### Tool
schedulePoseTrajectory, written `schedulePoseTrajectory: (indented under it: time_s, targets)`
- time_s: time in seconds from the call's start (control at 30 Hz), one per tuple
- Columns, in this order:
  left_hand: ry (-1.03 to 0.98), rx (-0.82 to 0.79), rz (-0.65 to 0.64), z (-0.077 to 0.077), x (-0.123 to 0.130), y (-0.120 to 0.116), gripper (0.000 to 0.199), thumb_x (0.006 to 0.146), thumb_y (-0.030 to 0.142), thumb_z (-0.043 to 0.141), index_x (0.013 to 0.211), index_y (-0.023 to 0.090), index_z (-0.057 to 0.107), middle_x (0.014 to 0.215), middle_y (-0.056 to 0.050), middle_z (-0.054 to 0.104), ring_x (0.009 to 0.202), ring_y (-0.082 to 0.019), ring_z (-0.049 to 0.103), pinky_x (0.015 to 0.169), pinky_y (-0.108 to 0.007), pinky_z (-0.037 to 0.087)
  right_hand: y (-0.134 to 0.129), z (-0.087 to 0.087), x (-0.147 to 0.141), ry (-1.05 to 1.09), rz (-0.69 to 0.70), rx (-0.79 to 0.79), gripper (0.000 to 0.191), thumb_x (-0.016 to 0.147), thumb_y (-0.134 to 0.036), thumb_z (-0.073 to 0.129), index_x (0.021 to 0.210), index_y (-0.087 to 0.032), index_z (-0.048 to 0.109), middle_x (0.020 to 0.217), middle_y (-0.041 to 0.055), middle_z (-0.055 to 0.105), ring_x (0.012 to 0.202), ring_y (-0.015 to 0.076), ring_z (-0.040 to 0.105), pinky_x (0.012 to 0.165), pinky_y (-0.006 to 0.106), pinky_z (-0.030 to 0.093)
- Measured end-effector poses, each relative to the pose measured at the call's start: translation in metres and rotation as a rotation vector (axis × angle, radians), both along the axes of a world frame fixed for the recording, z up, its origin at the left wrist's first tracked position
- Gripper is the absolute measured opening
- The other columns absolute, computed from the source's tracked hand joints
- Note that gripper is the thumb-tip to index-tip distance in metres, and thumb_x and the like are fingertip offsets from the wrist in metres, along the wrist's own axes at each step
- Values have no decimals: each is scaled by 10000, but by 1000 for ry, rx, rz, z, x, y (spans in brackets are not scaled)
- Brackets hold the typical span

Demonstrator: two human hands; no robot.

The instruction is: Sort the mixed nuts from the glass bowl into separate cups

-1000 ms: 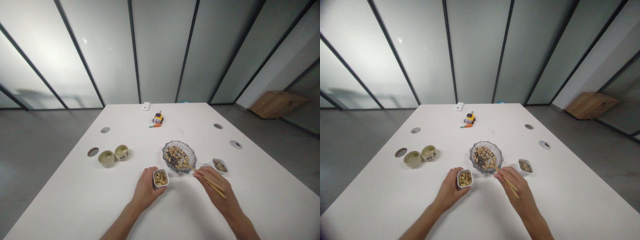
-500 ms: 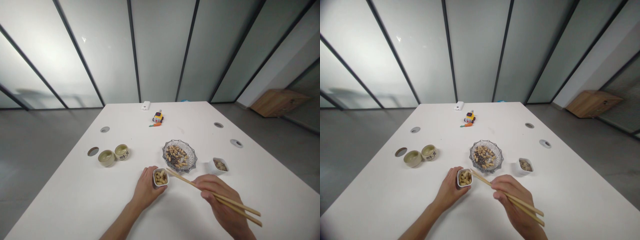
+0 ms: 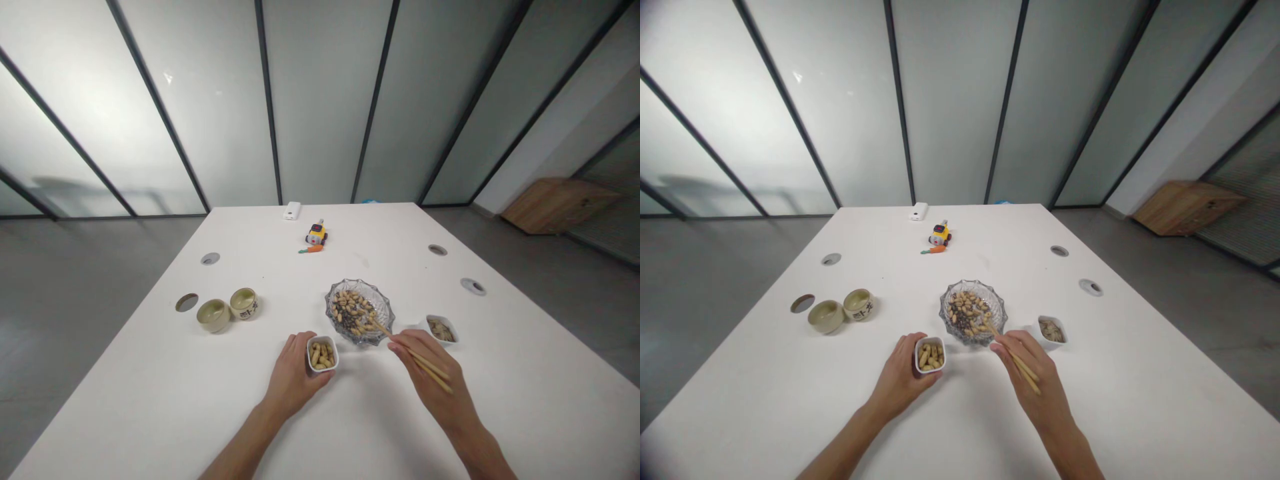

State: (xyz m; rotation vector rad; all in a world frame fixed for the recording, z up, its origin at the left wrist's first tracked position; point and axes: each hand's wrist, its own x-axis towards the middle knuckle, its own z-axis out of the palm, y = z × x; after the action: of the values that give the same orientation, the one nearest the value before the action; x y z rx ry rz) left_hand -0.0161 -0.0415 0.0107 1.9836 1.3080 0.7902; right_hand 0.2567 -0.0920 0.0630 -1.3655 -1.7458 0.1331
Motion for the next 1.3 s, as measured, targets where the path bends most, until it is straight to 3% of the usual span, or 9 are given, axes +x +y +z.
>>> schedulePoseTrajectory:
  time_s: [0.33,0.5,0.6,0.7,0.83,1.03,1.3]
  targets:
    - [12,15,6,0,0,0,532,719,211,856,1172,249,580,1121,-42,673,1063,-289,627,929,-428,511,-3,-2,0,9,-17,32,83,986,-231,654,1005,-231,735,993,67,728,908,208,725,825,336,619]
    - [14,-4,12,2,1,0,532,715,223,851,1176,245,586,1122,-51,673,1072,-297,626,929,-430,514,-14,20,-8,12,-85,76,127,990,-292,644,973,-259,766,948,43,763,861,192,741,778,301,619]
    - [16,-6,17,3,1,0,518,721,221,836,1175,245,588,1113,-54,671,1067,-299,628,929,-435,517,-22,37,-16,49,-23,1,223,1009,-368,608,909,-275,784,883,31,770,789,176,747,695,265,615]
    - [18,1,13,3,1,0,509,724,214,831,1171,244,589,1116,-54,669,1064,-295,629,932,-433,520,-22,43,-19,57,-68,39,264,1016,-399,591,876,-272,775,853,27,766,774,172,744,687,264,611]
    - [12,18,5,2,0,0,496,729,237,836,1161,246,594,1112,-52,677,1059,-291,632,925,-427,526,-11,30,-10,-26,-221,128,208,1010,-371,612,914,-248,750,896,37,766,834,194,736,811,330,608]
    - [-2,20,8,-2,-1,0,528,723,229,846,1185,252,592,1133,-53,674,1065,-294,629,928,-437,524,5,6,-7,-23,-158,90,153,1013,-327,616,968,-230,726,942,46,752,857,197,726,823,349,594]
    - [-4,-9,1,0,-1,0,522,729,215,842,1181,251,584,1133,-52,665,1073,-297,617,937,-446,511,4,5,-6,-54,-220,115,177,1025,-312,593,928,-222,710,893,39,744,821,185,718,804,329,583]
